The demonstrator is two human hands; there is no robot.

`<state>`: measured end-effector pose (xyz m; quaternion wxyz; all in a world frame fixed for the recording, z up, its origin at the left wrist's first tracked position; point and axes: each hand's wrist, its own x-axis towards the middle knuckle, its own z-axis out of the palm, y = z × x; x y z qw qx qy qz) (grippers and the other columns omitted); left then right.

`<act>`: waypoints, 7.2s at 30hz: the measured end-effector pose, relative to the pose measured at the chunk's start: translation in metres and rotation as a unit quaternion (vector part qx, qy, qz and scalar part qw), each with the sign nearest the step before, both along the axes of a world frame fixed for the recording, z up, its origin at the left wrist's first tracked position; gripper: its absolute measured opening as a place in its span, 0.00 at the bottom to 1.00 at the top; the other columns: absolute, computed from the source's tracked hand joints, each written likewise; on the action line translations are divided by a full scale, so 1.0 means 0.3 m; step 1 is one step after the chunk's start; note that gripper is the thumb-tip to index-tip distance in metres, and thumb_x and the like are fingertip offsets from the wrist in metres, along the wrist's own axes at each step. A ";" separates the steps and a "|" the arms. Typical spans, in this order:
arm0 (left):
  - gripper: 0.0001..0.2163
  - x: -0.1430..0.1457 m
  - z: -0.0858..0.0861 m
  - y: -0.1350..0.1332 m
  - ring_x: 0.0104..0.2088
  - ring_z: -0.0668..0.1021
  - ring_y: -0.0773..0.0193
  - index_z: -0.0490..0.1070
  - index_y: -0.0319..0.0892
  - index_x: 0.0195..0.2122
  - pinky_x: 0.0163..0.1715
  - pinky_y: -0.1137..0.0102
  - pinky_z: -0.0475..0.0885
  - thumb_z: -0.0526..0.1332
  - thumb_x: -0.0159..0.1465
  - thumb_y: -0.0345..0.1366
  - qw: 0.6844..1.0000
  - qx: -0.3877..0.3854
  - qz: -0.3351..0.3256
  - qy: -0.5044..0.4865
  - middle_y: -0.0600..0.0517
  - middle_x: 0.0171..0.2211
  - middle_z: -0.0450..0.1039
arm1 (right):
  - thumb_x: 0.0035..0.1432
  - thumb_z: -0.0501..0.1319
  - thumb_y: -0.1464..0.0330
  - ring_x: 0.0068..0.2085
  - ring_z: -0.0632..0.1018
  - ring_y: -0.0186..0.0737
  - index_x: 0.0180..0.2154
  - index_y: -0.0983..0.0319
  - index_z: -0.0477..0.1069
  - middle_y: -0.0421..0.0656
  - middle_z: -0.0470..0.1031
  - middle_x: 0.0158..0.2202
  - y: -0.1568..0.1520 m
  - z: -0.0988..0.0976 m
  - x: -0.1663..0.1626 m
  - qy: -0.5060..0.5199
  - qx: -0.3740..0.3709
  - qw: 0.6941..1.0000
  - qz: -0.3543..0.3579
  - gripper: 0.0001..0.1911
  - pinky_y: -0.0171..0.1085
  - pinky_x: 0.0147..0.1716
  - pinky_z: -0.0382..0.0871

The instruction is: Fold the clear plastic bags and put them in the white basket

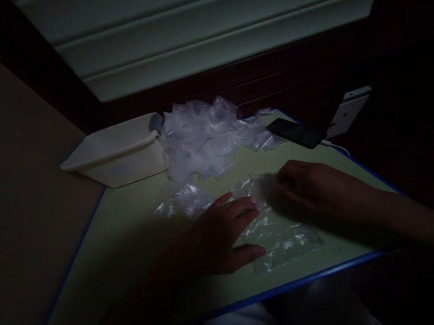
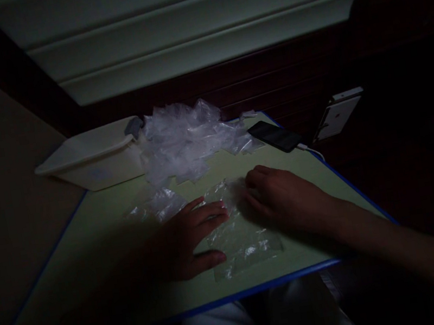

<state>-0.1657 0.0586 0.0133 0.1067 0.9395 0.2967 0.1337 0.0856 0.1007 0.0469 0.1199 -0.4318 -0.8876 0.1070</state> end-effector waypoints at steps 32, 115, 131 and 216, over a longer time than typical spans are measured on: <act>0.28 0.004 -0.005 -0.002 0.60 0.67 0.50 0.61 0.36 0.59 0.62 0.48 0.56 0.58 0.64 0.50 1.000 0.006 0.003 -0.015 0.36 0.58 0.66 | 0.64 0.51 0.68 0.35 0.75 0.41 0.40 0.65 0.73 0.48 0.74 0.36 0.077 -0.053 -0.063 0.079 -0.001 0.996 0.037 0.12 0.37 0.35 0.66; 0.28 0.001 0.000 -0.001 0.61 0.66 0.52 0.61 0.36 0.60 0.63 0.50 0.54 0.58 0.64 0.49 1.000 0.004 0.008 0.011 0.38 0.59 0.65 | 0.64 0.55 0.68 0.43 0.73 0.45 0.42 0.65 0.72 0.51 0.72 0.41 0.122 -0.081 0.055 0.013 0.064 0.963 0.262 0.10 0.44 0.43 0.71; 0.29 0.039 0.016 0.016 0.55 0.71 0.51 0.60 0.36 0.58 0.61 0.49 0.57 0.60 0.63 0.50 0.999 -0.012 0.031 -0.023 0.38 0.54 0.68 | 0.64 0.55 0.61 0.42 0.73 0.46 0.47 0.65 0.70 0.51 0.73 0.40 0.118 -0.088 0.066 0.028 0.030 0.962 0.271 0.16 0.45 0.41 0.69; 0.27 0.094 -0.045 0.065 0.59 0.65 0.51 0.57 0.39 0.62 0.59 0.54 0.61 0.53 0.67 0.49 0.999 0.015 0.016 -0.037 0.41 0.58 0.65 | 0.63 0.51 0.56 0.15 0.66 0.31 0.21 0.64 0.67 0.41 0.68 0.14 0.128 -0.051 0.057 0.058 -0.336 0.938 -0.071 0.24 0.31 0.16 0.57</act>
